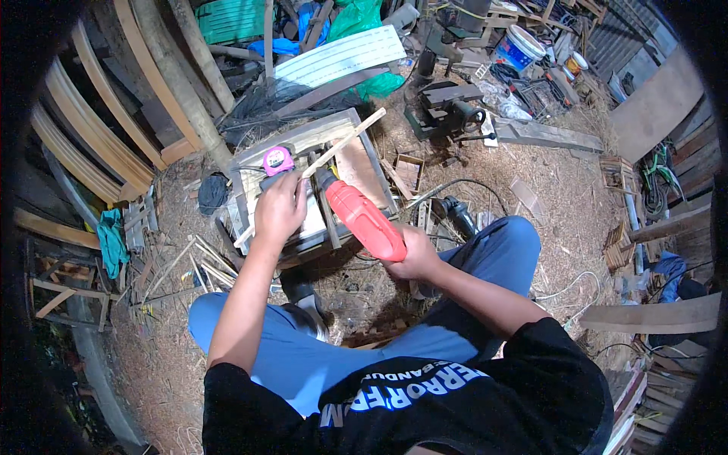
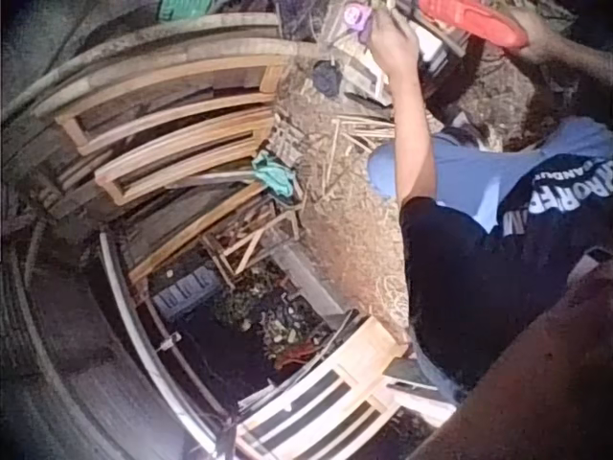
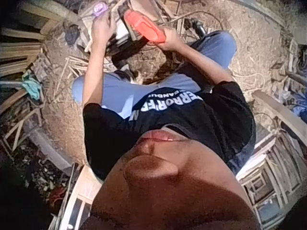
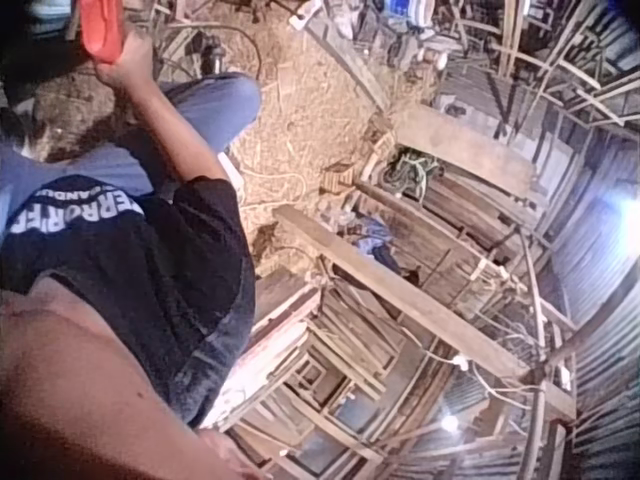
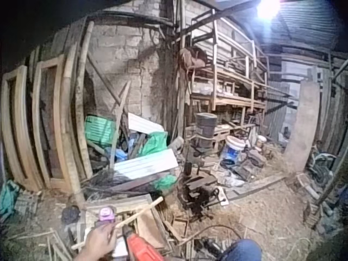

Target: The person holds a piece of wood and a tape measure with their left hand while using a red power drill in their right hand to create a hole in the wood.

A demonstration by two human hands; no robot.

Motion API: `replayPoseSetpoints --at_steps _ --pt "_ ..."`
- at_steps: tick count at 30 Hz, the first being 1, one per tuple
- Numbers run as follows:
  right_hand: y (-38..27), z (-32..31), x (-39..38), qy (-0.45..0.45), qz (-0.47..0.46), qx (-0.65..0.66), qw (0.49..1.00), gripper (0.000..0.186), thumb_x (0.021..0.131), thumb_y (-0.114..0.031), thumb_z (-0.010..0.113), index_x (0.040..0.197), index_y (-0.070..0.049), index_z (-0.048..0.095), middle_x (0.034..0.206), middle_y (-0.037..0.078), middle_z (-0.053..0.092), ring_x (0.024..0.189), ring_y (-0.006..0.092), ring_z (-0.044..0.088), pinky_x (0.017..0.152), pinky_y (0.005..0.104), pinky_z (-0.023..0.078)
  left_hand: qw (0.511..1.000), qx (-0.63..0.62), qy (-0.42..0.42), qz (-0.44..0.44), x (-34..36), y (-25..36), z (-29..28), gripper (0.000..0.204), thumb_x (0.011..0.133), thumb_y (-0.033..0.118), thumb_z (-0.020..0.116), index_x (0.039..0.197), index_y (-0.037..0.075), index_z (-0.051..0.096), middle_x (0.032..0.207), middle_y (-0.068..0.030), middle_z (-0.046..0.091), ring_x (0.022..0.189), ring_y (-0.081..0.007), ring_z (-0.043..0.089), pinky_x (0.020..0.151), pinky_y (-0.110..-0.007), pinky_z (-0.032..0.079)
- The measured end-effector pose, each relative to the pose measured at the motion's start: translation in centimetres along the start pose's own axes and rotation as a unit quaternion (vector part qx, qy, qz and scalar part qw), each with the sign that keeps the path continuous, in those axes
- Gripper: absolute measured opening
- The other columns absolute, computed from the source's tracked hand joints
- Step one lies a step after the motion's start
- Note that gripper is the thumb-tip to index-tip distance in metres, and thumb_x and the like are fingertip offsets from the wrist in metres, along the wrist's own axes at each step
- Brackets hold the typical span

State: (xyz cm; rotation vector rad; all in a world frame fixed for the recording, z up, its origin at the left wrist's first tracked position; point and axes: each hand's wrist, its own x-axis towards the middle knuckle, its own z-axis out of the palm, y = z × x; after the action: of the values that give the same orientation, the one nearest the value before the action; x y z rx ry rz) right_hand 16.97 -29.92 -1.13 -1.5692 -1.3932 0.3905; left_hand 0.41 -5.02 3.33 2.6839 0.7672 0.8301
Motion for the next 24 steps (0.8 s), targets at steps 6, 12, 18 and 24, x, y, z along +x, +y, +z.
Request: replayPoseSetpoints --at_steps 6,12,18,24 --pt "-0.2 0.1 0.4 -0.016 0.03 0.001 0.999 0.046 0.08 -0.023 0.08 0.121 -0.004 0.07 0.109 0.02 0.074 0.099 0.0383 0.073 0.089 0.0433 0.058 1.0 0.013 0.01 -0.019 0.3 -1.2 0.0 0.019 0.098 0.018 0.063 0.108 0.002 0.068 0.095 -0.0229 0.071 0.087 -0.0439 0.069 0.076 -0.053 0.055" --pt "0.3 0.3 0.0 -0.051 0.056 -0.022 0.997 0.044 0.08 -0.022 0.08 0.119 -0.004 0.071 0.107 0.02 0.074 0.096 0.0383 0.073 0.087 0.0435 0.058 0.999 0.032 0.003 -0.024 0.1 -1.3 -0.3 0.019 0.097 0.018 0.063 0.105 0.002 0.068 0.095 -0.0231 0.071 0.086 -0.0442 0.069 0.075 -0.053 0.055" --pt "0.5 0.1 0.1 -0.026 0.033 -0.025 0.999 0.043 0.079 -0.022 0.077 0.117 -0.005 0.07 0.104 0.018 0.074 0.094 0.0375 0.073 0.086 0.0433 0.058 0.999 0.026 -0.006 -0.02 0.1 0.2 -0.3 0.021 0.099 0.022 0.062 0.102 0.003 0.068 0.095 -0.0215 0.071 0.085 -0.0432 0.069 0.074 -0.053 0.055" --pt "0.1 0.1 0.4 -0.029 0.046 0.008 0.999 0.042 0.079 -0.022 0.077 0.118 -0.006 0.07 0.103 0.019 0.074 0.094 0.0382 0.073 0.086 0.0432 0.058 0.999 0.04 0.005 -0.035 0.6 -0.3 -0.2 0.021 0.099 0.023 0.063 0.1 0.003 0.068 0.092 -0.0215 0.07 0.085 -0.0429 0.069 0.074 -0.053 0.055"
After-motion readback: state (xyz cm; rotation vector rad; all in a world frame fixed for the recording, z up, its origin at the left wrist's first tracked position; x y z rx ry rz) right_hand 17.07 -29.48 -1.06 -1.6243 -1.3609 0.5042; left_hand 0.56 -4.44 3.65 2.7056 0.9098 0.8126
